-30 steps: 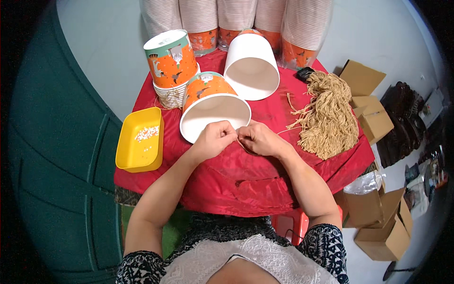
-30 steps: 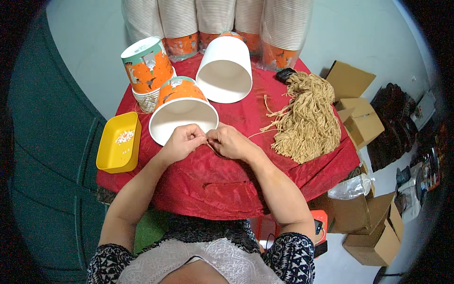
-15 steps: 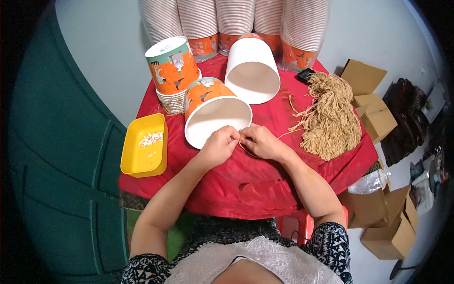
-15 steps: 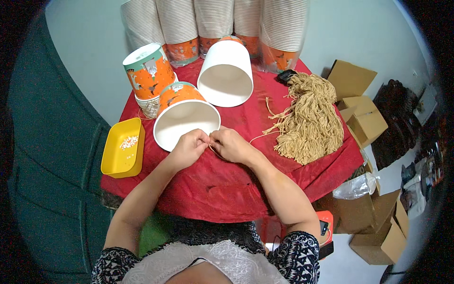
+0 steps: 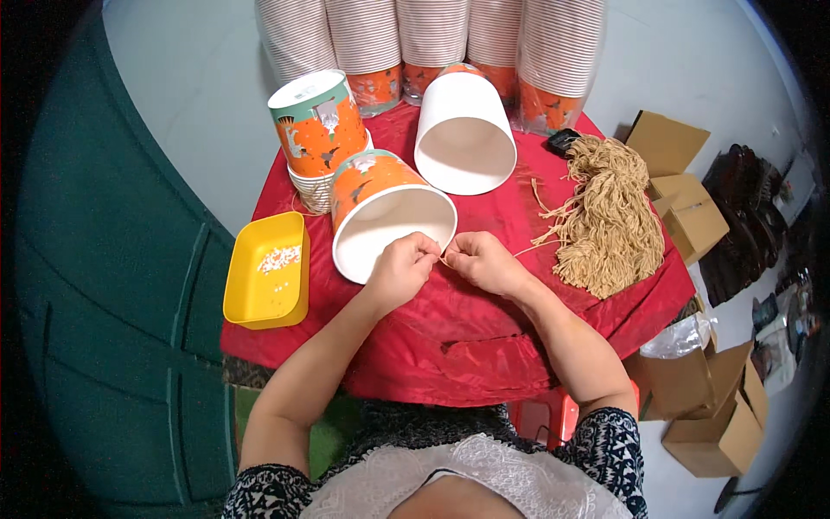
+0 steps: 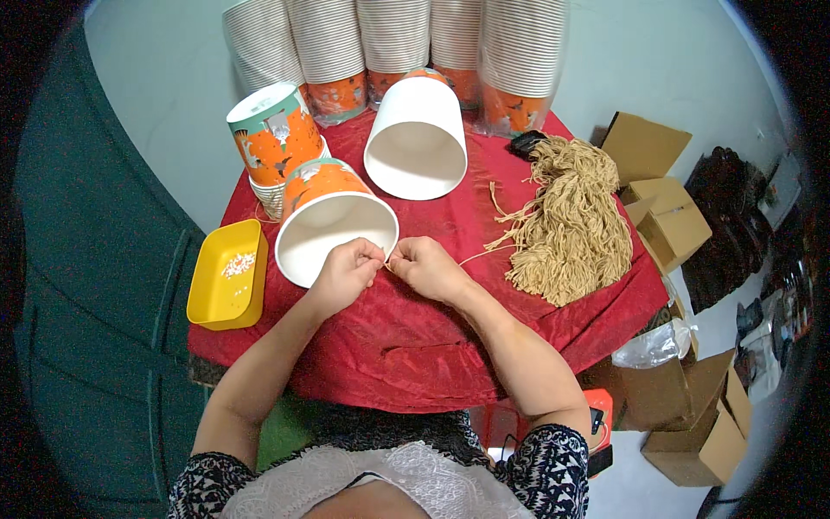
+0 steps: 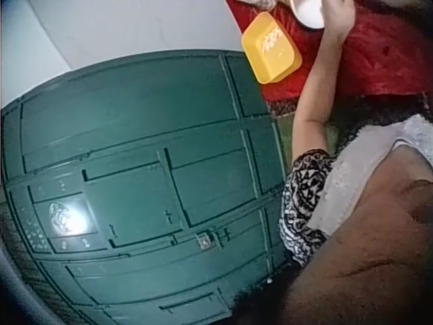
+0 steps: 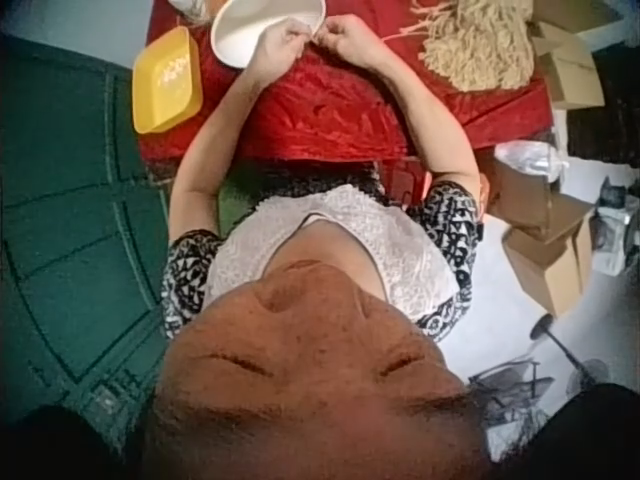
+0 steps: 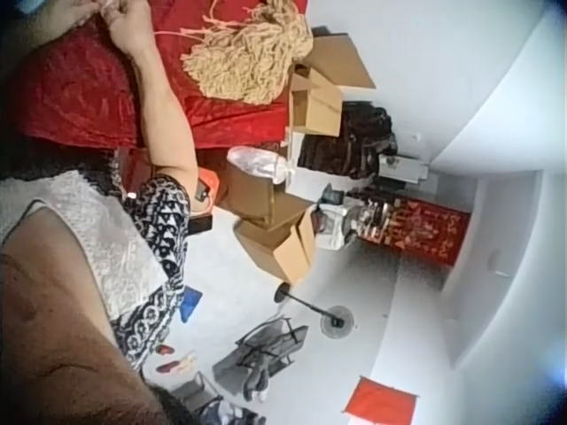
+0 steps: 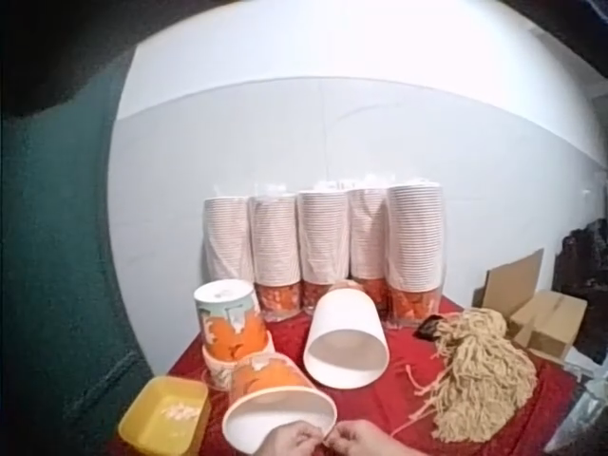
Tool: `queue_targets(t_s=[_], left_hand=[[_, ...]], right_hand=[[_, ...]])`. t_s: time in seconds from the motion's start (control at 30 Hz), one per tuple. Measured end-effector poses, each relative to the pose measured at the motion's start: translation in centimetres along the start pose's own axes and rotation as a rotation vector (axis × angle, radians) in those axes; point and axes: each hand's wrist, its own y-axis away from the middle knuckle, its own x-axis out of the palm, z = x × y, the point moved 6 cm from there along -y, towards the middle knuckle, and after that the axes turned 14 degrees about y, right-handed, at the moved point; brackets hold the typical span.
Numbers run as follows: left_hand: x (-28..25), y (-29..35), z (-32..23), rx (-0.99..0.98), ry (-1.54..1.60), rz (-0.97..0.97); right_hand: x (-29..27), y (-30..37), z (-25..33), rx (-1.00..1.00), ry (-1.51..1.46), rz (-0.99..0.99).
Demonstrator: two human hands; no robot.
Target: Assembling paper buckets by threading cord handles through pre-punched holes and securing them.
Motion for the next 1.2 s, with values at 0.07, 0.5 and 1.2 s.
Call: queue_targets(t_s=[0.07,0.5,1.2], left_hand=[[0.1,0.0,0.4,-0.014,-0.031,0.001],[0.4,-0.1,0.5,0.009,-0.046,-0.009],[0.2,-0.2,1.8,-0.015,0.0,0.009]], right_hand=[[0.1,-0.1,-0.2,0.024,0.005,0.018],[-4.6,1.1,1.4,0.142,0.802,-0.412],[-0.3,1.1,1.8,-0.143,0.638,-0.293]])
